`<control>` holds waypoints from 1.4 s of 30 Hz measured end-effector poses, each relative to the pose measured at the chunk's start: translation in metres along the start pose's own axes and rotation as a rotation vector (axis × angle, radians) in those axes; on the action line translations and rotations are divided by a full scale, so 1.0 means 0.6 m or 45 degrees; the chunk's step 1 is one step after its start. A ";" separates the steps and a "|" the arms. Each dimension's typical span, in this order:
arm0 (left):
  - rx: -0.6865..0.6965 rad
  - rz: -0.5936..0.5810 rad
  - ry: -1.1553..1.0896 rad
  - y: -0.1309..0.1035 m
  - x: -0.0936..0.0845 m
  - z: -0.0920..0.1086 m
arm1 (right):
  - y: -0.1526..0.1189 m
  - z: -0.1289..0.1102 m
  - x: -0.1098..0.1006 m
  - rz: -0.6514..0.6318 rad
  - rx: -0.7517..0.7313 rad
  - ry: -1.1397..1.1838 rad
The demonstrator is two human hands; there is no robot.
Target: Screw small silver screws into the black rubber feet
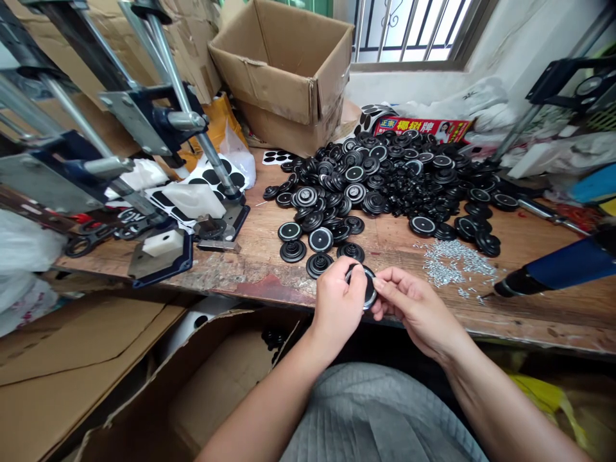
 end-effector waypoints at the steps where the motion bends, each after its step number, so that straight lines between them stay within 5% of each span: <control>1: -0.020 -0.016 -0.014 0.002 0.001 -0.003 | -0.002 0.003 0.001 -0.025 0.045 0.037; 9: 0.158 0.012 0.137 0.000 -0.004 0.025 | -0.024 0.015 0.001 -0.042 0.138 0.139; 21: 0.448 0.175 0.257 -0.024 -0.022 0.068 | -0.029 -0.003 0.010 0.139 -0.116 0.091; 24: 0.329 0.166 0.214 -0.008 -0.022 0.048 | -0.018 -0.001 0.012 0.119 -0.068 0.082; 31: -0.527 -0.207 -0.579 -0.008 0.024 -0.038 | 0.011 0.003 -0.012 0.082 0.123 0.172; 42: -0.541 -0.183 -0.713 -0.025 0.020 -0.032 | -0.001 0.001 -0.027 0.036 0.062 0.209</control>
Point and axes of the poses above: each hand's wrist, its own y-axis towards the middle knuckle, its own x-axis out of the palm, z = x × y, the point moved 9 cm from there along y, towards the middle knuckle, and after that the axes turned 13 degrees about z, right-handed, at the moved point
